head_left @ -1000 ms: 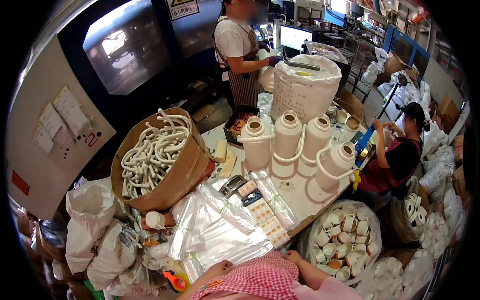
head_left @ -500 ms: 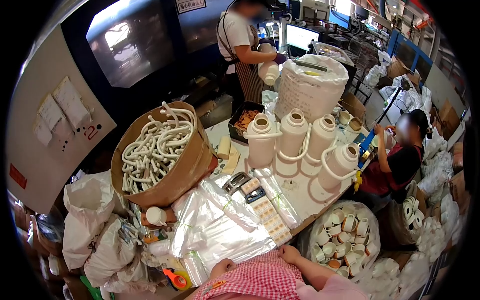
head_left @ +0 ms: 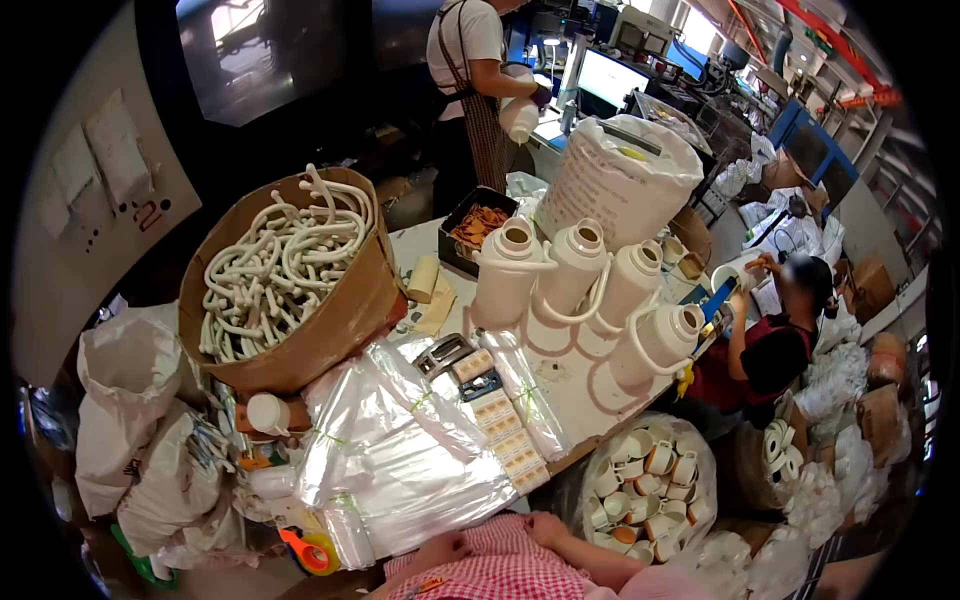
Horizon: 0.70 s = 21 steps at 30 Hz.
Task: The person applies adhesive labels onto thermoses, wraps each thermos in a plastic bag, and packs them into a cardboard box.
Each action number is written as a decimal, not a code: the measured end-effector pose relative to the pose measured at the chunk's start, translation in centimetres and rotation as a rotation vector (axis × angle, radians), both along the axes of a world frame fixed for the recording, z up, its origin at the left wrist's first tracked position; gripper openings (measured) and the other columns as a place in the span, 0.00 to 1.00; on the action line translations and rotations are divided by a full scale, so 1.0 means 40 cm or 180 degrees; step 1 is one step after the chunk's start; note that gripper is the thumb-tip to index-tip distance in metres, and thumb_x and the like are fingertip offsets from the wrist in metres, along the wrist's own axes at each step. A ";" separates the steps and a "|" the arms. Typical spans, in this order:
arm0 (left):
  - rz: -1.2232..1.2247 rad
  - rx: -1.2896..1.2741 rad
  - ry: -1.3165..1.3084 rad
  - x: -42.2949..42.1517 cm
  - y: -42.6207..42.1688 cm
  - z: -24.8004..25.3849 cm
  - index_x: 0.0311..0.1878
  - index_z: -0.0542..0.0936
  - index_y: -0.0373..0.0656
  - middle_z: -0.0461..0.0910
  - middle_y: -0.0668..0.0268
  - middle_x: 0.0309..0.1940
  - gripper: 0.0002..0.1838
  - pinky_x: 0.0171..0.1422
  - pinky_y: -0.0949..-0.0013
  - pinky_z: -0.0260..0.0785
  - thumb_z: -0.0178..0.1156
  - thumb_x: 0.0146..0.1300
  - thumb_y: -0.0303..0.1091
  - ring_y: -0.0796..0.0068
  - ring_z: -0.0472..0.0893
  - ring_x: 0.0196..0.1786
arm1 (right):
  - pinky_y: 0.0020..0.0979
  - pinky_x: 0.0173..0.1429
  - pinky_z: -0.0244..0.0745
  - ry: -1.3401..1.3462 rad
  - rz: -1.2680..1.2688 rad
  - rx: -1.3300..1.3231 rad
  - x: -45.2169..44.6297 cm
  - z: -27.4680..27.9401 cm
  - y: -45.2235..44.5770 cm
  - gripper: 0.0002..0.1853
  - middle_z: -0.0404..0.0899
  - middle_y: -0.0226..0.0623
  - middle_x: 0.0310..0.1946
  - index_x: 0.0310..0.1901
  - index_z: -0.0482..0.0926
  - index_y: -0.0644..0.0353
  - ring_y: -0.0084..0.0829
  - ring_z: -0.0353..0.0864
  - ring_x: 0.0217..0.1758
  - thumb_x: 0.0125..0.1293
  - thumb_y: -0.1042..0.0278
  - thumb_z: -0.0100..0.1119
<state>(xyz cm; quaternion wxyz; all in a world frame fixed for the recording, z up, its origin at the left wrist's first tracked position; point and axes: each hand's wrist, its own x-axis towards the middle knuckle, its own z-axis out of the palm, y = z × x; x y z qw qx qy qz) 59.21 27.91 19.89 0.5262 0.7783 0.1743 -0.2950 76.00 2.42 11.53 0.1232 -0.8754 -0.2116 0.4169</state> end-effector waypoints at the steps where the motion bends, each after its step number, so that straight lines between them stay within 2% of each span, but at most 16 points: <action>1: -0.0012 0.0062 -0.0140 0.003 -0.014 -0.038 0.38 0.81 0.43 0.84 0.56 0.35 0.18 0.47 0.55 0.74 0.61 0.62 0.50 0.55 0.83 0.41 | 0.47 0.62 0.74 0.0163 0.0163 -0.0277 -0.006 -0.004 0.004 0.23 0.81 0.51 0.53 0.49 0.83 0.56 0.53 0.79 0.57 0.66 0.45 0.55; 3: 0.0215 -0.0262 -0.0622 0.018 -0.050 -0.048 0.37 0.82 0.43 0.84 0.56 0.34 0.15 0.47 0.54 0.74 0.61 0.61 0.47 0.53 0.83 0.40 | 0.49 0.68 0.70 0.0460 0.0082 -0.0649 -0.037 -0.037 -0.001 0.32 0.75 0.50 0.63 0.60 0.77 0.55 0.54 0.72 0.66 0.65 0.36 0.54; 5: 0.0058 -0.0051 -0.0810 0.042 -0.077 -0.114 0.37 0.82 0.45 0.83 0.58 0.34 0.13 0.50 0.54 0.74 0.62 0.61 0.46 0.54 0.83 0.42 | 0.52 0.72 0.64 0.0694 0.0132 -0.1261 -0.055 -0.045 0.017 0.43 0.65 0.48 0.71 0.70 0.67 0.53 0.55 0.63 0.73 0.62 0.29 0.55; 6: 0.0050 0.0368 -0.1380 0.052 -0.087 -0.150 0.35 0.82 0.45 0.83 0.58 0.34 0.10 0.50 0.53 0.73 0.63 0.60 0.42 0.54 0.82 0.43 | 0.55 0.73 0.62 0.0799 0.0183 -0.1275 -0.062 -0.058 0.018 0.49 0.63 0.57 0.70 0.72 0.62 0.55 0.63 0.63 0.71 0.59 0.25 0.56; 7: 0.0080 0.0300 -0.1346 0.053 -0.088 -0.194 0.35 0.82 0.45 0.83 0.58 0.34 0.10 0.50 0.53 0.73 0.63 0.60 0.42 0.54 0.82 0.43 | 0.55 0.73 0.62 0.0831 0.0196 -0.1349 -0.079 -0.095 0.016 0.49 0.63 0.57 0.70 0.72 0.62 0.55 0.63 0.63 0.71 0.59 0.25 0.56; 9: 0.0684 0.1255 -0.1991 0.103 -0.051 -0.267 0.33 0.81 0.44 0.82 0.58 0.34 0.06 0.48 0.52 0.72 0.64 0.57 0.36 0.53 0.81 0.43 | 0.54 0.72 0.64 0.0760 0.0216 -0.1258 -0.091 -0.181 0.023 0.53 0.64 0.61 0.69 0.72 0.61 0.60 0.63 0.64 0.70 0.56 0.24 0.58; 10: 0.0728 0.1238 -0.2028 0.117 -0.039 -0.318 0.33 0.81 0.44 0.82 0.58 0.34 0.06 0.48 0.52 0.72 0.64 0.57 0.36 0.53 0.81 0.43 | 0.54 0.72 0.64 0.0655 0.0191 -0.1207 -0.102 -0.222 0.029 0.55 0.64 0.61 0.68 0.72 0.60 0.63 0.64 0.65 0.70 0.55 0.24 0.59; 12: 0.1461 0.1580 -0.1717 0.121 -0.026 -0.391 0.31 0.80 0.44 0.81 0.58 0.32 0.04 0.45 0.52 0.70 0.65 0.53 0.32 0.53 0.79 0.40 | 0.53 0.71 0.67 0.0515 0.0209 -0.1043 -0.109 -0.306 0.048 0.59 0.64 0.65 0.66 0.70 0.57 0.70 0.64 0.66 0.69 0.53 0.25 0.62; 13: 0.1477 0.1595 -0.1741 0.115 -0.037 -0.419 0.31 0.80 0.44 0.81 0.58 0.32 0.04 0.45 0.52 0.70 0.65 0.53 0.32 0.53 0.79 0.40 | 0.53 0.71 0.67 0.0487 0.0220 -0.1029 -0.111 -0.350 0.044 0.59 0.64 0.65 0.66 0.70 0.57 0.70 0.64 0.66 0.69 0.53 0.25 0.62; 15: 0.1556 0.2193 -0.2280 0.102 -0.052 -0.444 0.31 0.80 0.46 0.80 0.60 0.30 0.05 0.44 0.53 0.70 0.66 0.51 0.30 0.54 0.79 0.39 | 0.54 0.70 0.67 -0.0023 0.0605 -0.0769 -0.126 -0.384 0.068 0.58 0.65 0.67 0.65 0.69 0.57 0.72 0.65 0.66 0.69 0.54 0.26 0.62; 16: 0.1518 0.2342 -0.2489 0.105 -0.053 -0.443 0.30 0.80 0.46 0.80 0.61 0.29 0.04 0.42 0.54 0.70 0.65 0.51 0.30 0.55 0.79 0.36 | 0.54 0.70 0.67 -0.0029 0.0611 -0.0704 -0.126 -0.353 0.089 0.57 0.63 0.70 0.64 0.68 0.56 0.75 0.66 0.66 0.67 0.55 0.28 0.62; 17: 0.1503 0.2348 -0.2513 0.096 -0.051 -0.438 0.30 0.80 0.46 0.80 0.61 0.29 0.04 0.42 0.54 0.70 0.65 0.51 0.30 0.55 0.79 0.36 | 0.54 0.70 0.67 -0.0043 0.0593 -0.0689 -0.147 -0.357 0.090 0.57 0.63 0.70 0.64 0.68 0.56 0.75 0.66 0.66 0.67 0.55 0.28 0.62; 19: 0.1607 0.2104 -0.2387 0.101 -0.055 -0.444 0.30 0.80 0.47 0.79 0.61 0.28 0.04 0.41 0.55 0.70 0.65 0.51 0.29 0.55 0.79 0.34 | 0.57 0.67 0.68 -0.0595 0.0919 -0.0578 -0.191 -0.402 0.070 0.54 0.59 0.68 0.67 0.69 0.56 0.74 0.64 0.64 0.68 0.56 0.33 0.62; 20: 0.1953 0.2354 -0.2853 0.098 -0.071 -0.469 0.30 0.79 0.46 0.79 0.62 0.28 0.04 0.40 0.56 0.70 0.65 0.51 0.26 0.56 0.79 0.34 | 0.56 0.66 0.68 -0.0824 0.0862 -0.0210 -0.218 -0.433 0.036 0.55 0.59 0.68 0.67 0.70 0.55 0.73 0.63 0.65 0.67 0.55 0.33 0.63; 21: 0.1927 0.2187 -0.3048 0.096 -0.068 -0.461 0.30 0.79 0.45 0.79 0.62 0.28 0.05 0.40 0.57 0.70 0.65 0.51 0.24 0.56 0.79 0.34 | 0.56 0.66 0.68 -0.0987 0.0849 -0.0030 -0.236 -0.439 0.014 0.55 0.59 0.68 0.67 0.71 0.55 0.73 0.62 0.65 0.67 0.56 0.34 0.63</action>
